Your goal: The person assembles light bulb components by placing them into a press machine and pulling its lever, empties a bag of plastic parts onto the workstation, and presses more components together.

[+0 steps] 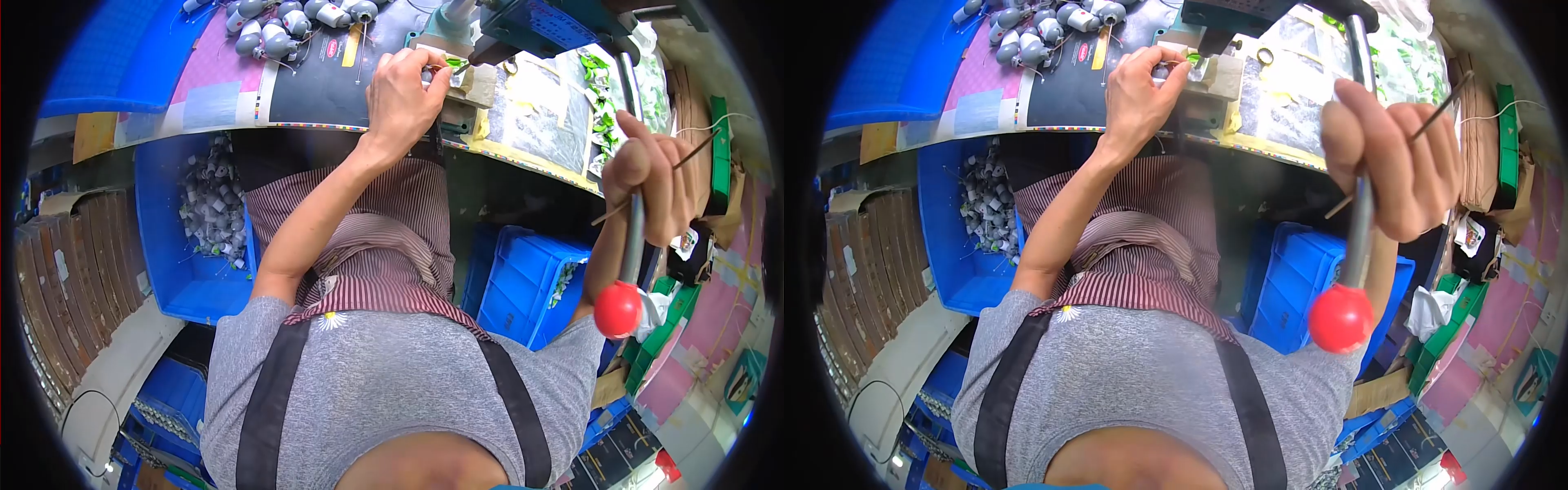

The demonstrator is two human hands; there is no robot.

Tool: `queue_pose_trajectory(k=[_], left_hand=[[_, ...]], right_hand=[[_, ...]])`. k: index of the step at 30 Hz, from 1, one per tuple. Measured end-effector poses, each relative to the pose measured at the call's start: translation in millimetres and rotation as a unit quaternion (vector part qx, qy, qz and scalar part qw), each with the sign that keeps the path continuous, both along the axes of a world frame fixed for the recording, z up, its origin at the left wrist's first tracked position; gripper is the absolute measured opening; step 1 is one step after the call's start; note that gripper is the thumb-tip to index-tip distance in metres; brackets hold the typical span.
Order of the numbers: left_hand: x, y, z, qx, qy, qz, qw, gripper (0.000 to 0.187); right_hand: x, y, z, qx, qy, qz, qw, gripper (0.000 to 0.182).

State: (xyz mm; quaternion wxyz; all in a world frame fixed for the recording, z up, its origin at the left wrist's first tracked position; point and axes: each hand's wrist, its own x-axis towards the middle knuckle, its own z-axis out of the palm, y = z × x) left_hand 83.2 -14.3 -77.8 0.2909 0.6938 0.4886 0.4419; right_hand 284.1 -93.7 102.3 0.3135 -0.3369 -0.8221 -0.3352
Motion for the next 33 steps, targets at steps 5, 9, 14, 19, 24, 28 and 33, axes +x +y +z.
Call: queue_pose_trajectory(k=[5, 9, 14, 19, 24, 28, 33], left_hand=[[-1.4, 0.5, 1.5, 0.008, 0.005, -0.009, 1.000, 0.016], [-0.7, 1.2, -1.6, 0.015, -0.001, -0.014, 1.000, 0.016], [-0.9, -0.2, 0.6, 0.021, 0.013, -0.009, 1.000, 0.016], [1.3, -2.7, 1.6, 0.024, 0.024, -0.003, 0.999, 0.015], [0.2, -1.3, 2.7, 0.020, 0.031, 0.003, 0.999, 0.015], [1.1, -0.3, 0.0, 0.035, 0.026, 0.002, 0.999, 0.015], [-2.7, -0.5, 7.0, 0.022, 0.028, -0.019, 0.999, 0.014]], right_hand=[[3.1, -9.8, -18.6, 0.036, -0.065, -0.055, 0.996, 0.031], [-2.0, -18.2, -30.9, 0.004, -0.080, -0.104, 0.991, 0.015], [-1.4, -12.3, -64.4, -0.017, 0.023, -0.061, 0.998, 0.017], [6.8, -14.6, -72.3, -0.046, 0.036, -0.040, 0.997, 0.020], [8.7, -17.6, -41.3, -0.136, 0.238, -0.062, 0.960, 0.020], [-2.4, 39.2, 29.1, -0.158, 0.437, -0.003, 0.886, 0.022], [41.6, 111.5, 43.1, -0.422, 0.550, 0.060, 0.718, 0.031]])
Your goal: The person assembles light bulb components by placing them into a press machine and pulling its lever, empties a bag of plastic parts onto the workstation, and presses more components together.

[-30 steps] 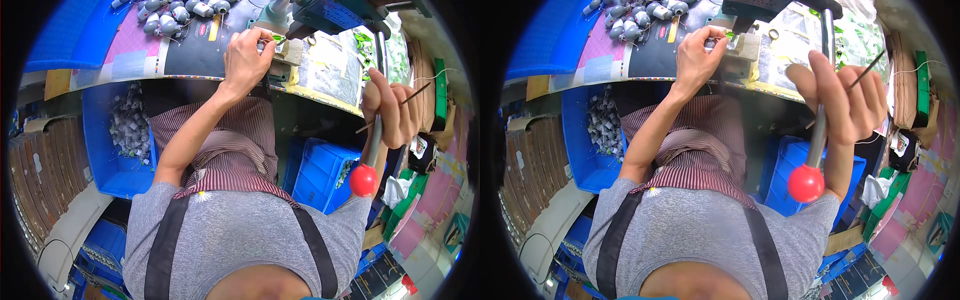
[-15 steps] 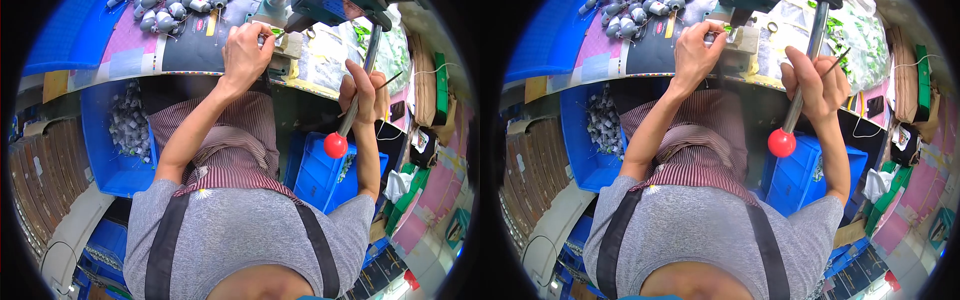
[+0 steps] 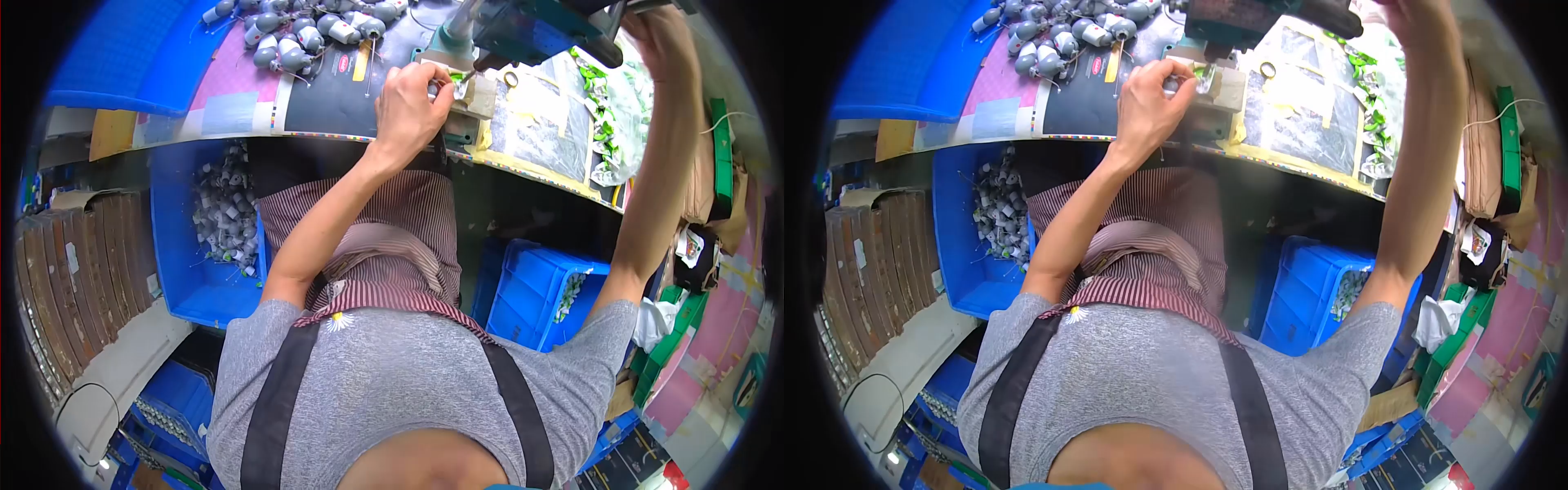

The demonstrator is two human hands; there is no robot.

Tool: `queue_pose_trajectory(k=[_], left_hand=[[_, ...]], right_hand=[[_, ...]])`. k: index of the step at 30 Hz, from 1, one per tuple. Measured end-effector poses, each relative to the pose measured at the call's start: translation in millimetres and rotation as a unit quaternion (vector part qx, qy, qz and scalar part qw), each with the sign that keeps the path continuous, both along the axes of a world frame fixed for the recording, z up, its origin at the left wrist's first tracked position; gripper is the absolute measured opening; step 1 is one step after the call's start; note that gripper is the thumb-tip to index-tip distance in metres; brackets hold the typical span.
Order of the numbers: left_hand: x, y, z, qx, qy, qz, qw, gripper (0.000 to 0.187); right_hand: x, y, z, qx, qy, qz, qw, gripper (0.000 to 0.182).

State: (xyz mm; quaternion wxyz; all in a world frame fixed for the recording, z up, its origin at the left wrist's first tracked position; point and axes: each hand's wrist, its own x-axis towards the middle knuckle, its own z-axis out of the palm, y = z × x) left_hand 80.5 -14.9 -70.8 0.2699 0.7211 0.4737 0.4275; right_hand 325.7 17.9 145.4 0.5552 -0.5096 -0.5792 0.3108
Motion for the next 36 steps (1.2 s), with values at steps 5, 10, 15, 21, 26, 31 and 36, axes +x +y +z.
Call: queue_pose_trajectory(k=[5, 10, 15, 21, 26, 31, 36], left_hand=[[-15.1, -9.1, 20.8, -0.123, -0.125, -0.130, 0.976, 0.015], [-44.8, 16.6, 13.5, -0.201, -0.296, -0.004, 0.934, 0.019], [-37.8, 49.9, -20.9, 0.030, 0.040, -0.003, 0.999, 0.032], [-53.7, 99.3, -2.1, 0.140, 0.186, 0.034, 0.972, 0.024], [-58.1, 127.3, -10.9, 0.148, 0.312, 0.010, 0.939, 0.022], [-46.6, 66.1, 50.2, 0.210, 0.025, 0.164, 0.964, 0.010], [38.8, -63.6, 82.3, 0.104, -0.139, -0.215, 0.961, 0.010]], right_hand=[[76.0, 30.3, -89.0, -0.088, 0.146, -0.129, 0.977, 0.028], [-0.7, -52.7, -148.8, -0.109, 0.022, -0.113, 0.987, 0.037], [-5.8, -98.6, -217.9, -0.049, -0.451, -0.214, 0.865, 0.021], [102.4, -99.3, -189.1, 0.035, -0.665, -0.466, 0.583, 0.056], [225.4, -78.9, -225.2, -0.001, -0.575, -0.447, 0.685, 0.044], [240.2, -72.1, -218.3, -0.036, -0.392, -0.458, 0.797, 0.018], [228.9, -78.5, -185.0, 0.084, -0.308, -0.432, 0.843, 0.011]])
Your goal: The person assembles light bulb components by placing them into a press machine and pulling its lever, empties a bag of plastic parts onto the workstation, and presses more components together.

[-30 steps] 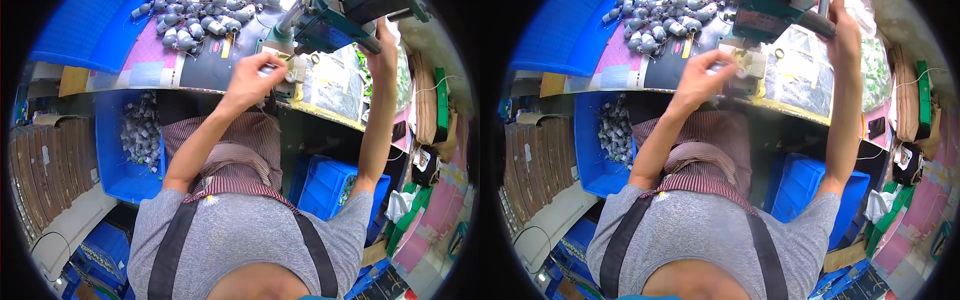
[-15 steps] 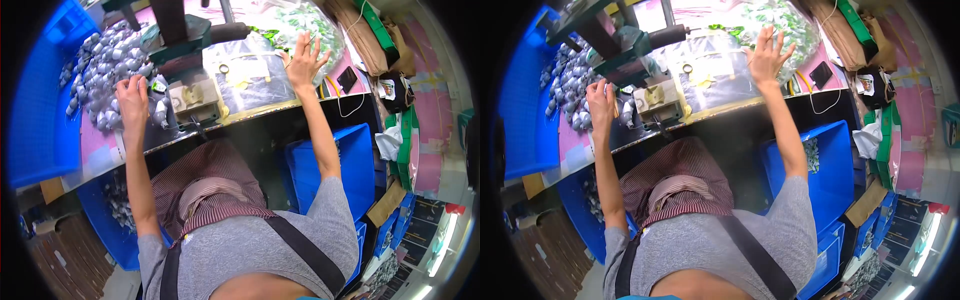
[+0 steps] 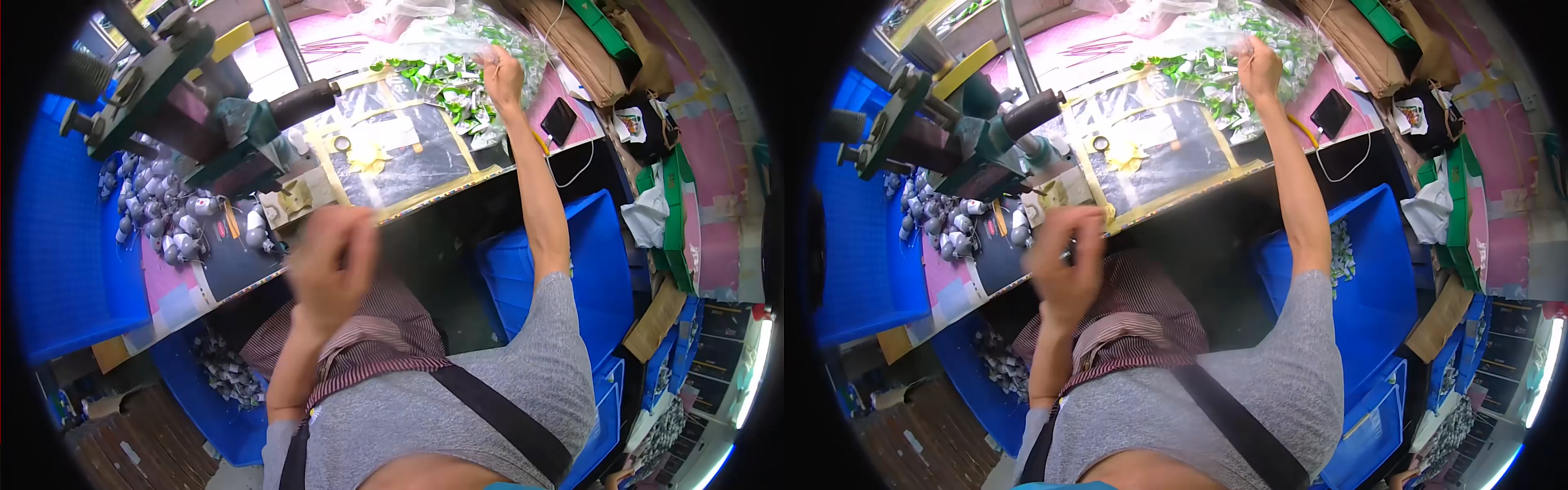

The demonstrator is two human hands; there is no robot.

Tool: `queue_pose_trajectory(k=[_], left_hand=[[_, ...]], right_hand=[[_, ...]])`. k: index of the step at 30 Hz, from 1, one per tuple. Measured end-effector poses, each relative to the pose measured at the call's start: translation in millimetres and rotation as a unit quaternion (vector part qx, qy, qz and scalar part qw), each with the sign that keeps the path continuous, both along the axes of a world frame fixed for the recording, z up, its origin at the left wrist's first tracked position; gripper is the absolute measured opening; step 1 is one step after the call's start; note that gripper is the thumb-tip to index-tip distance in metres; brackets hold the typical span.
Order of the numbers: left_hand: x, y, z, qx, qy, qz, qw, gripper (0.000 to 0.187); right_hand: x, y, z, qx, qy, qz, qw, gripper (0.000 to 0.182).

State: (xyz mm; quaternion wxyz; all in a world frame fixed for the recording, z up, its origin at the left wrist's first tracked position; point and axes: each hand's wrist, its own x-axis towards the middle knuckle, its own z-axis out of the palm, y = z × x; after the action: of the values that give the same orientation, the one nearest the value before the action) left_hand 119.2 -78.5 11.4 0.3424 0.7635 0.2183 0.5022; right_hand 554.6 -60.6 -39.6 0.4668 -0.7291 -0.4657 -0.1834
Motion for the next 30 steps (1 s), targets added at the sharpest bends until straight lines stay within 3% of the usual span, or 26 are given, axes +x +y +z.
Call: queue_pose_trajectory(k=[2, 3, 5, 6, 7, 8, 9, 11, 12, 15, 17, 20, 23, 25, 27, 29, 30], left_hand=[[76.2, -22.9, 4.8, -0.060, 0.069, -0.168, 0.982, 0.018], [119.0, -18.8, -14.9, -0.052, 0.085, -0.201, 0.975, 0.029], [219.0, 4.2, -64.9, 0.055, 0.115, -0.165, 0.978, 0.031], [265.5, 19.7, -89.9, 0.138, 0.132, -0.089, 0.977, 0.036], [292.3, 35.8, -96.9, 0.162, 0.138, -0.087, 0.973, 0.046], [306.2, 48.9, -94.5, 0.135, 0.240, -0.075, 0.958, 0.051], [316.7, 61.7, -92.2, 0.108, 0.341, -0.062, 0.932, 0.056], [320.2, 60.8, -99.3, 0.103, 0.288, 0.049, 0.951, 0.059], [315.4, 55.2, -106.8, 0.096, 0.263, 0.105, 0.954, 0.061], [303.3, 45.3, -121.4, 0.079, 0.260, 0.124, 0.954, 0.059], [295.2, 36.9, -123.8, 0.079, 0.246, 0.121, 0.958, 0.059], [293.5, 39.3, -127.1, 0.069, 0.243, 0.114, 0.961, 0.057], [294.4, 40.0, -129.0, 0.050, 0.236, 0.110, 0.964, 0.059], [297.5, 48.3, -126.5, 0.049, 0.233, 0.113, 0.965, 0.059], [296.5, 44.2, -126.5, 0.040, 0.225, 0.108, 0.968, 0.060], [294.7, 42.1, -126.6, 0.026, 0.229, 0.107, 0.967, 0.064], [295.4, 41.6, -124.1, 0.023, 0.216, 0.110, 0.970, 0.063]], right_hand=[[1.9, -2.0, 14.9, 0.046, -0.007, 0.012, 0.999, 0.013], [-1.6, -4.4, 19.4, 0.031, -0.004, -0.003, 1.000, 0.014], [-13.3, -12.6, 35.4, 0.010, -0.008, -0.034, 0.999, 0.014], [-10.0, -15.0, 31.8, -0.014, -0.027, -0.024, 0.999, 0.017], [-7.2, -21.6, 29.9, -0.055, -0.060, 0.031, 0.996, 0.030], [2.5, -29.0, 30.6, -0.116, -0.079, 0.154, 0.978, 0.036], [0.6, -37.3, 44.9, -0.128, -0.041, 0.179, 0.975, 0.037], [-4.1, -47.7, 79.1, -0.155, 0.037, 0.236, 0.959, 0.039], [22.9, -38.1, 74.4, -0.078, 0.173, 0.249, 0.950, 0.038], [119.6, -1.4, 42.3, -0.096, 0.122, 0.128, 0.980, 0.033], [198.0, 36.4, 10.1, -0.105, 0.000, 0.039, 0.994, 0.041], [271.3, 78.5, -15.4, -0.253, -0.026, -0.144, 0.956, 0.061], [327.1, 102.4, -47.0, -0.218, -0.009, -0.193, 0.957, 0.083], [334.3, 113.2, -47.5, -0.225, 0.064, -0.164, 0.958, 0.089], [329.8, 114.2, -44.1, -0.154, 0.161, -0.045, 0.974, 0.050], [326.6, 109.6, -39.3, -0.186, 0.108, -0.027, 0.976, 0.032], [331.0, 112.7, -37.8, -0.136, 0.063, -0.029, 0.988, 0.029]])
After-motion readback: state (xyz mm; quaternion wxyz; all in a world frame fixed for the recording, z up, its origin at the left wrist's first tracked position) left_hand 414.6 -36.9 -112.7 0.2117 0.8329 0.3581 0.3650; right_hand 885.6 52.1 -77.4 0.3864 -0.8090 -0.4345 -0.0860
